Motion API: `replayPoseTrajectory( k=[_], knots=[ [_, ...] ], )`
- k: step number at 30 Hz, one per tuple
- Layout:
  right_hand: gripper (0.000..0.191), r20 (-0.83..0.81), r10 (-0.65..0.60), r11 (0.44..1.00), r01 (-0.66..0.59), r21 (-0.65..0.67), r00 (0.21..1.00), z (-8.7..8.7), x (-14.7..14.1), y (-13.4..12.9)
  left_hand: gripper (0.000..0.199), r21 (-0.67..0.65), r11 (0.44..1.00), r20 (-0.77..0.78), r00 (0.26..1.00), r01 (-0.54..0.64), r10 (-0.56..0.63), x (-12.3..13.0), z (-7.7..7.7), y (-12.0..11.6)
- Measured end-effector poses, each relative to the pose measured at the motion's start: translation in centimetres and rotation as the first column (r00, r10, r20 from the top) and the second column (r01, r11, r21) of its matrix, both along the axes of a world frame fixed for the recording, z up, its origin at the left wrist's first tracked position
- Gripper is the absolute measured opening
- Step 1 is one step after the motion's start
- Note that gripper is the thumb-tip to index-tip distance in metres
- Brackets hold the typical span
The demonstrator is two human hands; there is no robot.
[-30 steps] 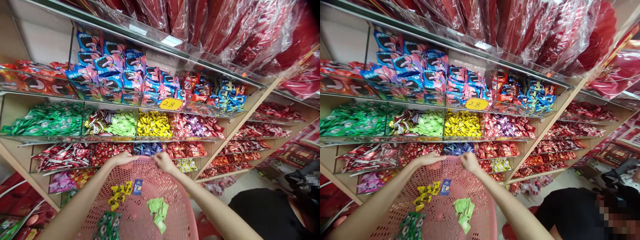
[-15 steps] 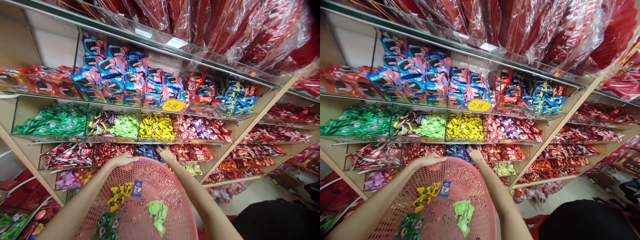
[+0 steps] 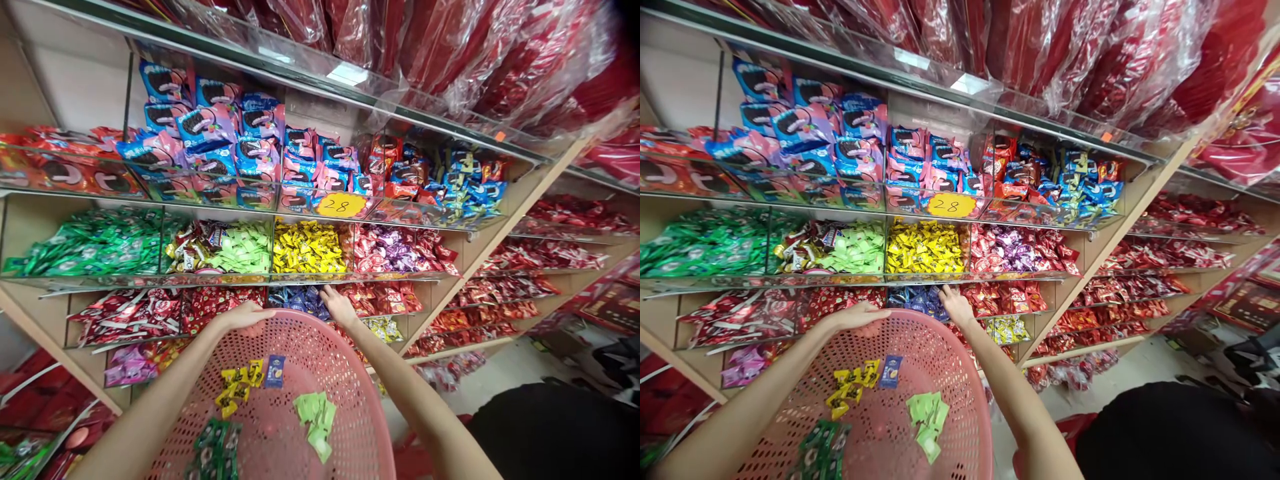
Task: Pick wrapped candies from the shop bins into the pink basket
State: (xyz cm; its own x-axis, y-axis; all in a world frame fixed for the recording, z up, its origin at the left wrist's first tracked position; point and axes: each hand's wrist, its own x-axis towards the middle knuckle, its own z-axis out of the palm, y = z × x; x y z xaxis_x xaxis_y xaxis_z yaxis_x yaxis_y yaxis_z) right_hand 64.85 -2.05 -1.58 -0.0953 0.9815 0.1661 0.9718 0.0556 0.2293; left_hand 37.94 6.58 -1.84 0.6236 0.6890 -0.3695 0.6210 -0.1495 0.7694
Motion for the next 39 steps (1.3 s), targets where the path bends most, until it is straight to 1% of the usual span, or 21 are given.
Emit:
replayPoseTrajectory(
  k=[2, 4, 7, 9, 10, 12, 13, 14, 15, 16, 18, 21, 23, 24, 26, 28, 30, 32, 34, 36, 39],
  knots=[
    [0.028, -0.142, -0.007, 0.998, 0.016, 0.057, 0.99, 0.5, -0.1, -1.2, 0.067, 0.0, 1.0, -0.002, 1.0, 0.011, -0.011, 0.0, 0.1, 0.2],
    [0.027, -0.319, 0.023, 0.992, 0.017, 0.123, 0.947, 1.1, -0.3, -2.7, 0.067, -0.003, 1.0, -0.001, 1.0, 0.017, -0.017, 0.1, 0.2, 0.3],
    [0.025, -0.56, 0.136, 0.967, 0.013, 0.253, 0.817, 2.1, -0.8, -5.1, 0.066, 0.015, 1.0, 0.01, 1.0, 0.013, -0.014, 0.3, 0.3, 0.5],
    [0.023, -0.739, 0.194, 0.947, 0.074, 0.314, 0.645, 3.1, -1.5, -6.6, 0.066, 0.036, 0.999, 0.008, 1.0, 0.018, -0.018, 0.5, 0.4, 0.5],
    [0.025, -0.833, 0.194, 0.951, 0.111, 0.29, 0.518, 3.6, -1.9, -7.2, 0.066, 0.044, 0.999, 0.001, 1.0, 0.022, -0.022, 0.7, 0.4, 0.5],
    [0.03, -0.973, 0.119, 0.981, 0.127, 0.145, 0.196, 4.8, -2.9, -8.2, 0.067, 0.063, 0.998, -0.018, 0.999, 0.028, -0.027, 1.0, 0.6, 0.3],
    [0.033, -0.997, 0.06, 0.994, 0.093, 0.063, 0.037, 5.4, -3.4, -8.6, 0.067, 0.076, 0.997, -0.023, 0.999, 0.03, -0.028, 1.1, 0.8, 0.2],
    [0.035, -0.996, 0.003, 0.999, 0.045, -0.001, -0.094, 5.9, -4.0, -9.0, 0.066, 0.092, 0.995, -0.022, 0.999, 0.037, -0.035, 1.3, 0.9, 0.1],
    [0.035, -0.981, -0.042, 0.999, -0.001, -0.043, -0.191, 6.3, -4.4, -9.3, 0.066, 0.104, 0.993, -0.013, 0.999, 0.047, -0.046, 1.4, 1.0, 0.0],
    [0.036, -0.964, -0.072, 0.997, -0.034, -0.066, -0.256, 6.6, -4.9, -9.5, 0.065, 0.114, 0.992, -0.001, 0.998, 0.059, -0.059, 1.5, 1.2, -0.1],
    [0.035, -0.941, -0.111, 0.993, -0.072, -0.093, -0.32, 7.0, -5.6, -9.8, 0.064, 0.126, 0.989, 0.026, 0.997, 0.074, -0.078, 1.5, 1.4, -0.3],
    [0.036, -0.935, -0.156, 0.985, -0.121, -0.123, -0.319, 6.5, -6.2, -9.7, 0.063, 0.12, 0.991, 0.046, 0.996, 0.065, -0.071, 1.2, 1.7, -0.6],
    [0.037, -0.944, -0.2, 0.974, -0.16, -0.162, -0.263, 5.6, -6.5, -9.2, 0.064, 0.097, 0.994, 0.039, 0.997, 0.055, -0.06, 1.0, 1.7, -0.7],
    [0.037, -0.949, -0.231, 0.964, -0.183, -0.193, -0.213, 4.9, -6.7, -8.8, 0.065, 0.085, 0.995, 0.036, 0.998, 0.051, -0.055, 0.9, 1.7, -0.8],
    [0.033, -0.953, -0.295, 0.929, -0.253, -0.27, -0.066, 3.3, -7.0, -7.9, 0.067, 0.068, 0.997, 0.033, 0.998, 0.045, -0.047, 0.8, 1.5, -0.9],
    [0.025, -0.934, -0.336, 0.877, -0.32, -0.358, 0.125, 1.7, -7.5, -6.8, 0.069, 0.055, 0.998, 0.037, 0.999, 0.035, -0.037, 0.6, 1.3, -0.9],
    [0.019, -0.883, -0.354, 0.827, -0.337, -0.45, 0.31, 0.4, -8.0, -5.7, 0.07, 0.046, 0.999, 0.043, 0.999, 0.022, -0.024, 0.4, 1.1, -0.9],
    [0.016, -0.818, -0.382, 0.784, -0.318, -0.533, 0.431, -0.6, -8.5, -4.7, 0.07, 0.041, 0.999, 0.051, 0.999, 0.011, -0.013, 0.0, 0.9, -0.9],
    [0.014, -0.776, -0.413, 0.745, -0.314, -0.589, 0.476, -1.3, -9.0, -4.0, 0.069, 0.026, 1.0, 0.056, 0.998, 0.002, -0.003, -0.4, 0.8, -1.0],
    [0.014, -0.765, -0.423, 0.721, -0.332, -0.609, 0.485, -2.0, -9.5, -3.6, 0.067, 0.009, 1.0, 0.068, 0.998, -0.016, 0.015, -1.0, 0.7, -1.1],
    [0.017, -0.762, -0.397, 0.724, -0.336, -0.603, 0.512, -3.0, -10.0, -3.2, 0.065, 0.006, 0.999, 0.104, 0.994, -0.038, 0.037, -1.7, 0.8, -1.4]
  ],
)
